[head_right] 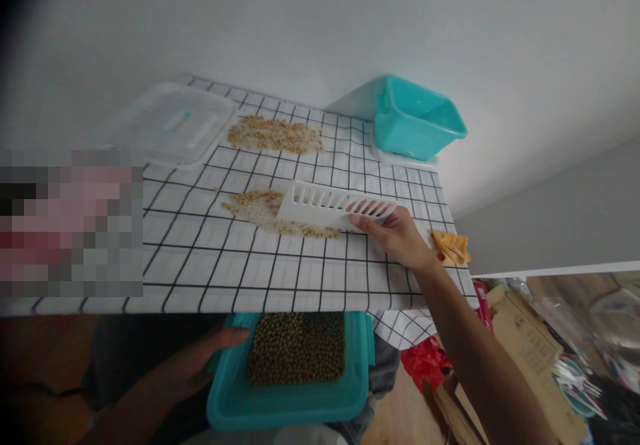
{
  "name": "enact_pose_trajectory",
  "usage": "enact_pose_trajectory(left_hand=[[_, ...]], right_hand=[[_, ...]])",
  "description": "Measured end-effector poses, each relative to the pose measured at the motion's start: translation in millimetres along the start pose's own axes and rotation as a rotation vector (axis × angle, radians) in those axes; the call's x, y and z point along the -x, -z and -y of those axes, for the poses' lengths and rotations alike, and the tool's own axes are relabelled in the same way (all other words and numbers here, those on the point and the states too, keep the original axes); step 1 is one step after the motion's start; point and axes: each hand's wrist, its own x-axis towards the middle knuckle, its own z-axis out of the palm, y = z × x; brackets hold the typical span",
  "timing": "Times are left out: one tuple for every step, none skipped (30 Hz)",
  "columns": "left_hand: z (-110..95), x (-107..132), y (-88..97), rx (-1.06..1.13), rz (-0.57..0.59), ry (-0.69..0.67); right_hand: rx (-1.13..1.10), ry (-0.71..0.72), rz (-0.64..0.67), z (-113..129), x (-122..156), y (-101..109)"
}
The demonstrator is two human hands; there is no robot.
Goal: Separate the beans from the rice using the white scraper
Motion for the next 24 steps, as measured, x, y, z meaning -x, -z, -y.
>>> enact_pose_trajectory(left_hand=[[0.2,0.0,-0.3,0.001,0.005,-0.003],[0.6,0.0,-0.2,0.000,0.013,-0.007],[1.0,-0.1,0.2,-0.003,0.020,-0.011],[1.3,-0.2,0.7,-0.009,0.022,-0.012],[1.6,-0.3,1.3,-0.016,0.018,-0.014],[1.8,-0.3,1.9,-0.023,0.009,-0.015],[1.8,-0.1,2.4,-0.028,0.003,-0.018],[1.6,0.1,2.8,-0.029,0.006,-0.021],[1.4,0.4,3.1,-0.028,0.017,-0.021],[1.1,0.6,3.2,-0.023,0.034,-0.021],[0.7,0.9,3.2,-0.015,0.050,-0.019],[0.2,1.1,3.2,-0.010,0.059,-0.013],[-0.2,1.2,3.0,-0.005,0.062,-0.009],[-0.7,1.3,2.9,-0.003,0.060,-0.004],[-1.1,1.3,2.8,-0.002,0.058,-0.002],[-1.6,1.4,2.8,-0.004,0.055,-0.002],[-1.9,1.5,3.0,-0.009,0.053,0.000],[-2.2,1.5,3.2,-0.016,0.049,0.003],[-2.3,1.6,3.6,-0.025,0.045,0.006],[-2.3,1.7,4.0,-0.035,0.041,0.012],[-2.3,1.8,4.4,-0.043,0.039,0.016],[-2.2,1.9,4.6,-0.049,0.038,0.020],[-2.1,2.0,4.7,-0.053,0.033,0.024],[-2.0,2.2,4.5,-0.054,0.024,0.024]], right_hand=[[0.001,-0.003,0.004,0.2,1.0,-0.1],[0.001,-0.006,0.007,0.7,2.0,-0.2],[0.003,-0.008,0.011,1.6,3.0,-0.4],[0.006,-0.006,0.015,2.8,4.0,-0.6],[0.009,0.000,0.018,4.0,5.1,-0.8],[0.011,0.006,0.022,5.4,6.5,-1.1],[0.012,0.011,0.026,6.8,8.0,-1.4],[0.010,0.011,0.029,8.0,9.8,-1.7],[0.008,0.007,0.031,9.0,11.8,-1.9],[0.005,-0.002,0.031,9.8,13.9,-2.0],[0.008,-0.010,0.030,10.3,16.0,-2.0],[0.016,-0.015,0.023,10.4,17.9,-1.9],[0.027,-0.014,0.010,10.3,19.6,-1.7],[0.039,-0.012,-0.003,10.0,21.0,-1.6],[0.049,-0.010,-0.014,9.6,22.2,-1.6],[0.058,-0.008,-0.021,9.2,23.1,-1.6],[0.064,-0.009,-0.022,8.8,24.0,-1.8],[0.067,-0.012,-0.019,8.5,24.8,-2.2],[0.071,-0.015,-0.014,8.3,25.7,-2.7],[0.073,-0.018,-0.009,8.1,26.8,-3.3],[0.074,-0.019,-0.007,8.1,28.0,-4.0],[0.072,-0.021,-0.004,7.9,29.2,-4.7],[0.068,-0.024,-0.002,7.7,30.5,-5.4],[0.063,-0.027,0.001,7.4,31.8,-6.0]])
